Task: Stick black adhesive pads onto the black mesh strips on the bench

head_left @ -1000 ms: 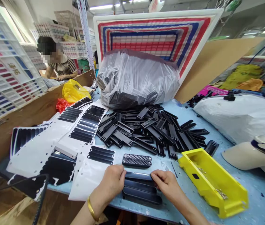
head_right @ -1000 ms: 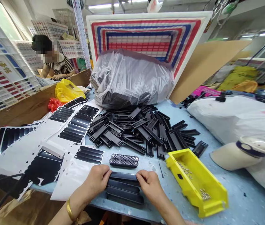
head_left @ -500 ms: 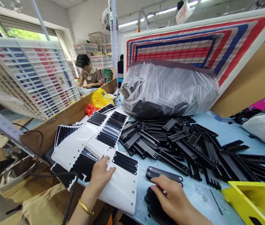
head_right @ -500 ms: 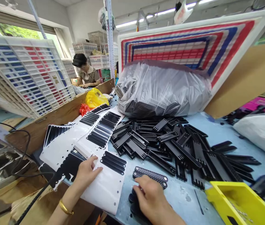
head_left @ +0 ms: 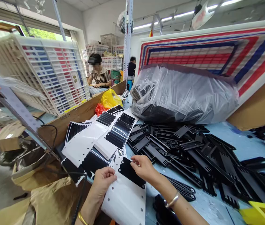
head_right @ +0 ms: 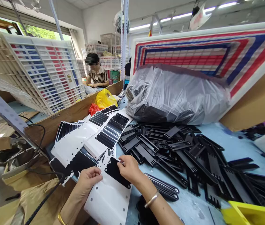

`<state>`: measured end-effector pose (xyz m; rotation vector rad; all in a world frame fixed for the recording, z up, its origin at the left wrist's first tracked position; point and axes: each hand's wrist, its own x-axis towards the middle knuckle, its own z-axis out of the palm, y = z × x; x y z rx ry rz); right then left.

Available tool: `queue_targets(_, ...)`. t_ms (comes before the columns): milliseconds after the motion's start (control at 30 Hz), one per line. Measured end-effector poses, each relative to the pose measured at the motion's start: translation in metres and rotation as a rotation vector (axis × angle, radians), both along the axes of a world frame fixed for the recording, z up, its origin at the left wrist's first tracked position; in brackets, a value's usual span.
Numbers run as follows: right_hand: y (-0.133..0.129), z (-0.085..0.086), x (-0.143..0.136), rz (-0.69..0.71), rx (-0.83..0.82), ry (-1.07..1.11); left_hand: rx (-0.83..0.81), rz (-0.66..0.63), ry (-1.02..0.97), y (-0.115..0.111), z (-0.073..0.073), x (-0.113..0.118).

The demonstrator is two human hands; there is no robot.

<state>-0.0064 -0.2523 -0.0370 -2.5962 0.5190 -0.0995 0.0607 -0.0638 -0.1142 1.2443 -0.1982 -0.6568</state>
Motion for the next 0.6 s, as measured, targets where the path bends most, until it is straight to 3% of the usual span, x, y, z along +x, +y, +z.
queue_targets(167,0.005,0.002,0.001,0.051,0.133,-0.068,-0.062,-0.066,0.009,0.000,0.013,0.003)
queue_targets(400,0.019,0.013,-0.003,0.096,0.204,-0.163,-0.151,-0.093,-0.092,-0.022,0.047,0.015)
queue_targets(500,0.017,0.021,-0.010,0.037,0.032,-0.276,-0.186,-0.085,-0.014,-0.025,0.054,0.013)
queue_targets(600,0.019,0.027,-0.024,0.022,-0.190,-0.421,-0.132,0.025,-0.004,-0.028,0.054,0.009)
